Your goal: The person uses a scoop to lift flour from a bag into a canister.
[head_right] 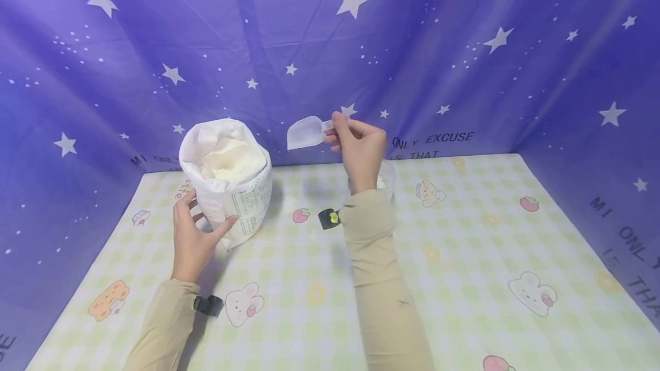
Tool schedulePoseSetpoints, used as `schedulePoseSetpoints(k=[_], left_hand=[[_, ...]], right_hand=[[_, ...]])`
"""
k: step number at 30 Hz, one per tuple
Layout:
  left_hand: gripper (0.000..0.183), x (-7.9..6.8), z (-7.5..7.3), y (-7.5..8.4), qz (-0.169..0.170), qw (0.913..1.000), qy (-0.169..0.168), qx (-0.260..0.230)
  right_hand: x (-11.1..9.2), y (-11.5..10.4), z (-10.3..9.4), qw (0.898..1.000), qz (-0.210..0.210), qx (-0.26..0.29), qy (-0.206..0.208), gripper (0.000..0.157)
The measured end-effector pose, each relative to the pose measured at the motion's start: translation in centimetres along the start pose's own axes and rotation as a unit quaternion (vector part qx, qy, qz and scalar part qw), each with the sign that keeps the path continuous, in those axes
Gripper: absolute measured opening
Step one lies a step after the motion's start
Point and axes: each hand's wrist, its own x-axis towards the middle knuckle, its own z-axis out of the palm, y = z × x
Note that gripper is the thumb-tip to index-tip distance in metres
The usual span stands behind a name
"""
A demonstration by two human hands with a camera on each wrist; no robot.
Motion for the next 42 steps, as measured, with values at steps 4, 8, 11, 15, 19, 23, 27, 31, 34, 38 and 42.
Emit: schedulePoseSetpoints(k=[4, 8, 11, 15, 19, 23, 27, 31, 34, 38, 42], left_hand=[[0.094, 0.1, 0.0, 0.0, -0.001, 1.0000, 0.000, 0.002], [0.094, 0.2, 0.0, -0.1, 0.003, 1.0000, 0.002, 0.002], [0.094, 0.2, 0.0, -0.1, 0.008, 1.0000, 0.003, 0.001], [0.094, 0.2, 0.1, -0.1, 0.011, 0.9999, 0.001, -0.001], [0.093, 0.2, 0.1, -0.1, 0.011, 0.9999, -0.001, -0.001], [0.093, 0.2, 0.1, -0.1, 0.011, 0.9999, 0.000, 0.001], [0.094, 0.3, 0.0, -0.2, 0.010, 0.9999, 0.003, 0.004], [0.093, 0.2, 0.0, -0.2, 0.009, 0.9999, 0.003, 0.006], [0.093, 0.2, -0.1, -0.1, 0.008, 0.9999, 0.003, 0.006], [0.093, 0.1, -0.1, -0.1, 0.009, 0.9999, 0.001, 0.005], [0.093, 0.1, -0.1, -0.1, 0.008, 1.0000, 0.001, 0.003]], right_hand=[[0.0, 0.1, 1.1, 1.000, -0.004, 0.009, -0.013, 0.027], [0.0, 0.5, 2.2, 1.000, -0.011, 0.004, -0.022, 0.028], [-0.1, 1.0, 3.0, 1.000, -0.015, 0.009, -0.025, 0.028], [-0.3, 1.6, 4.0, 0.999, -0.015, 0.024, -0.025, 0.027], [-0.3, 2.0, 4.8, 0.999, -0.016, 0.028, -0.027, 0.027], [-0.3, 2.4, 5.5, 0.999, -0.019, 0.028, -0.035, 0.029], [-0.3, 2.5, 6.3, 0.999, -0.018, 0.013, -0.042, 0.030], [-0.7, 2.4, 6.9, 0.999, -0.015, -0.012, -0.048, 0.028], [-1.0, 2.1, 7.2, 0.998, -0.017, -0.026, -0.053, 0.025], [-1.4, 1.8, 7.5, 0.997, -0.024, -0.038, -0.055, 0.023], [-1.3, 2.3, 7.8, 0.997, -0.035, -0.043, -0.051, 0.024]])
